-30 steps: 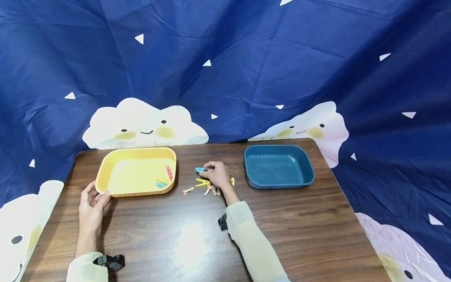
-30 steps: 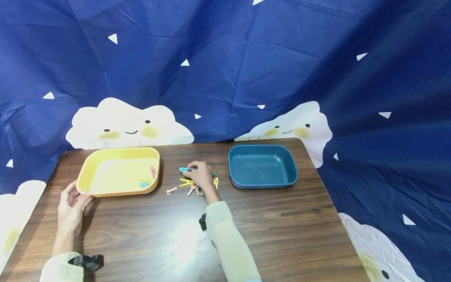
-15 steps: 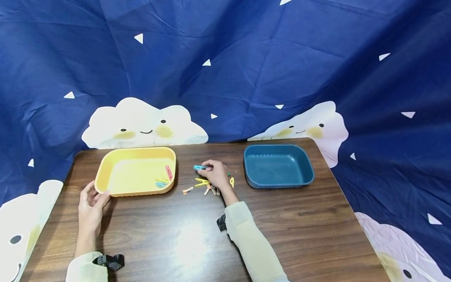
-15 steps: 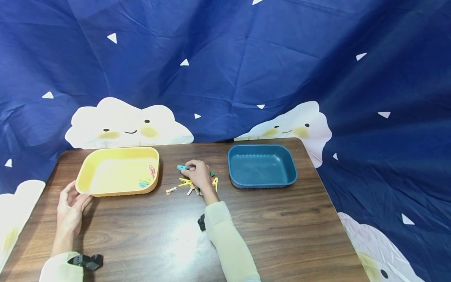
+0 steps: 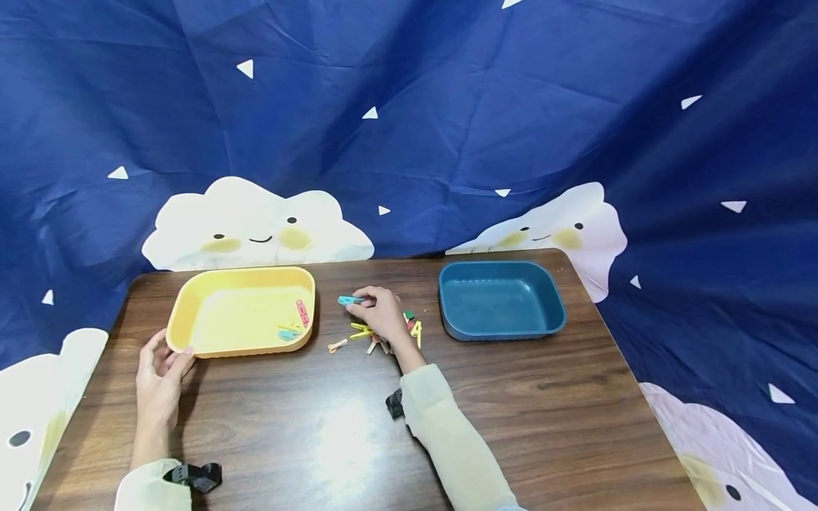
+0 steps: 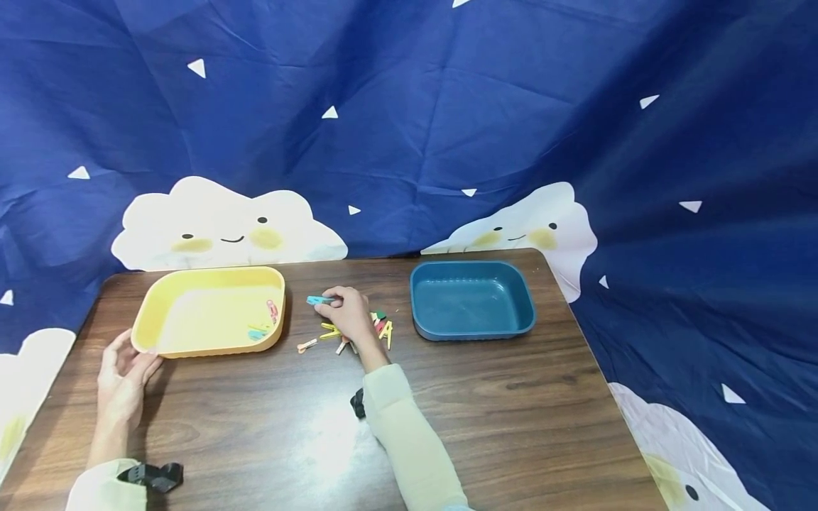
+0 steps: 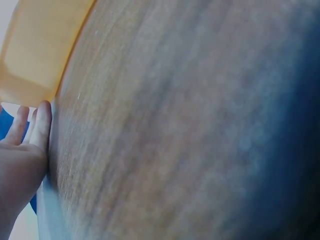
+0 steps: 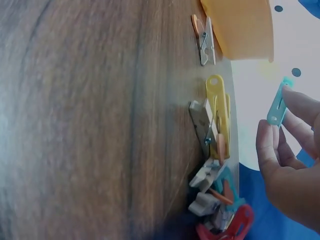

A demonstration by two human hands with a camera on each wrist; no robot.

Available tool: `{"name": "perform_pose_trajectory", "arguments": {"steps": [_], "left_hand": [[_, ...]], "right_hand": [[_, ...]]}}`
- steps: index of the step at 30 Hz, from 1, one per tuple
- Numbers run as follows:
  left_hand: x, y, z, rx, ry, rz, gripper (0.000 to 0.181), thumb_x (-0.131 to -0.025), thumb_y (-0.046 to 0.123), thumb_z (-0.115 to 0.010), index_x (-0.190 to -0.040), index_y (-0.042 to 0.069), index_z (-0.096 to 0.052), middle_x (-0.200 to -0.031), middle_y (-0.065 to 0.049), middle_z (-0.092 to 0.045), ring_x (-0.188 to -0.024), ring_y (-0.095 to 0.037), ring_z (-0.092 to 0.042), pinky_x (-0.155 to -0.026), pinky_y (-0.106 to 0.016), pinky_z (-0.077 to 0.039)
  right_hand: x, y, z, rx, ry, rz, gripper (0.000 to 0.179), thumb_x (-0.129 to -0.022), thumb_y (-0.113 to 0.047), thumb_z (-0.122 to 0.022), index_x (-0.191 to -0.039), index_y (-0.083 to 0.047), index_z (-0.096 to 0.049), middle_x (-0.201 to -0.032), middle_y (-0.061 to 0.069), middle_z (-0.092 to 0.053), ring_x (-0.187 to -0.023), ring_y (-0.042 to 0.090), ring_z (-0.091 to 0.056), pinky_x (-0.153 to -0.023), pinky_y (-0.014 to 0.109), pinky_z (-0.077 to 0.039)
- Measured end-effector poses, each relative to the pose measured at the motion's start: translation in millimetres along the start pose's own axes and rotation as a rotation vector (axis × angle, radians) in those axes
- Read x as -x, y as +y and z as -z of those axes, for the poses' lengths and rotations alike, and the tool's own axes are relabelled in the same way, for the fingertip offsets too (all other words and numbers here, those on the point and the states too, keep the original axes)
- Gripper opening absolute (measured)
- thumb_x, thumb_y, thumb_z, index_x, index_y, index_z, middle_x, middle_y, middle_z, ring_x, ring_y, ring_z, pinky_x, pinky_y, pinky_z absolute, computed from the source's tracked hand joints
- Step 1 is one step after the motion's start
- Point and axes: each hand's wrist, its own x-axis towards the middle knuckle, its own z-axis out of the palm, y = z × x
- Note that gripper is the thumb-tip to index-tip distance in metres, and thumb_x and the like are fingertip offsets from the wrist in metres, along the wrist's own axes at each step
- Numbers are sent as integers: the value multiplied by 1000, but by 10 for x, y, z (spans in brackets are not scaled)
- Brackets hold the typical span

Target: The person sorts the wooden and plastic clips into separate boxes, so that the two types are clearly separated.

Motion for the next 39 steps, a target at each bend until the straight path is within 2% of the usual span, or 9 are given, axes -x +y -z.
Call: {"name": "perform_pose_trajectory", "arguments": {"steps": [14, 30, 39], "left_hand": [[-4, 19, -1, -10, 1, 9, 61, -93, -9, -66, -144, 18, -47, -122, -2, -53, -103, -6, -59, -79, -13, -54], [25, 7, 2, 14, -15, -3, 60, -93, -10, -64, -144, 17, -47, -121, -1, -55, -104, -6, -61, -78, -13, -55], [18, 5, 13, 27, -4, -4, 60, -93, -12, -64, -144, 17, -48, -120, -2, -55, -102, -6, -60, -77, -14, -55]], "right_hand": [[0, -202, -126, -21, 0, 39, 25, -85, -27, -85, -106, -16, -78, -90, -2, -67, -82, 8, -61, -71, 23, -51], [24, -401, -232, -35, -36, 87, 26, -85, -22, -84, -108, -10, -77, -96, 6, -70, -80, 6, -61, -70, 21, -51], [59, -516, -310, -41, -41, 88, 24, -87, -19, -83, -108, -10, -77, -93, 2, -67, -80, 7, -61, -71, 20, -51]]}}
